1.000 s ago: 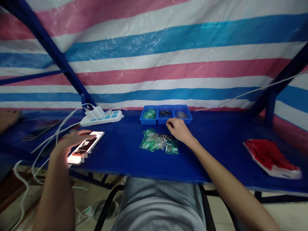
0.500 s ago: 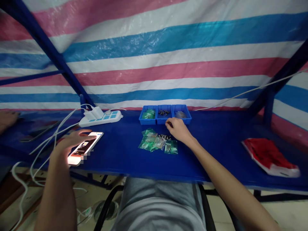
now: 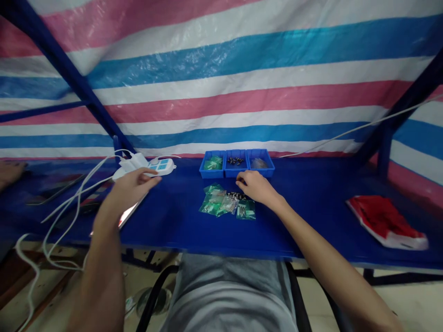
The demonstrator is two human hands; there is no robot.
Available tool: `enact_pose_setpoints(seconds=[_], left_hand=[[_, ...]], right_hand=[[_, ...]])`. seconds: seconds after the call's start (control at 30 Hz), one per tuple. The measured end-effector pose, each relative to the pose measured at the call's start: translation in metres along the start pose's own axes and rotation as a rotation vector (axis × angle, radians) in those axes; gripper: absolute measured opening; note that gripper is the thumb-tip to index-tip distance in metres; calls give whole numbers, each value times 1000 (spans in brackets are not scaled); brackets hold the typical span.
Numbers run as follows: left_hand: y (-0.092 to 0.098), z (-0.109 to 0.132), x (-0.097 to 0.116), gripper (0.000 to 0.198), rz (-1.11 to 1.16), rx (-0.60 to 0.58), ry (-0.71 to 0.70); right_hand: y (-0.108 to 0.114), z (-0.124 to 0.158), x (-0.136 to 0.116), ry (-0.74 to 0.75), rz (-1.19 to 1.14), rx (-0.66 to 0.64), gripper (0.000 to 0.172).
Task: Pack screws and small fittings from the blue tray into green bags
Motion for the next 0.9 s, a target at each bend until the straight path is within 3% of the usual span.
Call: enact_pose_setpoints(seconds=[0.1, 0.17, 0.3, 0.47, 0.57, 0.9], left_hand=[[-34, 6, 71, 34, 44, -154, -310], [-56, 4, 108, 31, -33, -173, -501], [-100, -4, 151, 26, -122, -208, -724], [-140, -7, 169, 26, -141, -170, -792], [-153, -4, 172, 27, -115, -146, -824], [-152, -6, 153, 30, 5, -66, -856]], right_hand=[[-2, 4, -3, -23, 96, -85, 22], [0, 7, -6, -66, 170, -118, 23], [10, 14, -5, -192, 321, -153, 26], [6, 15, 9, -170, 232, -302, 24], [-2, 12, 17, -110, 171, -269, 23], [-10, 7, 19, -55, 56, -181, 31]])
Point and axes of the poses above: each hand's wrist, its own z-axis away from the middle knuckle, its own y-axis out of the back of the hand, x = y × z, the point moved 5 cm from there along -z, towards the middle knuckle, and after that the axes turned 1 degree about x, right-handed, at the moved point
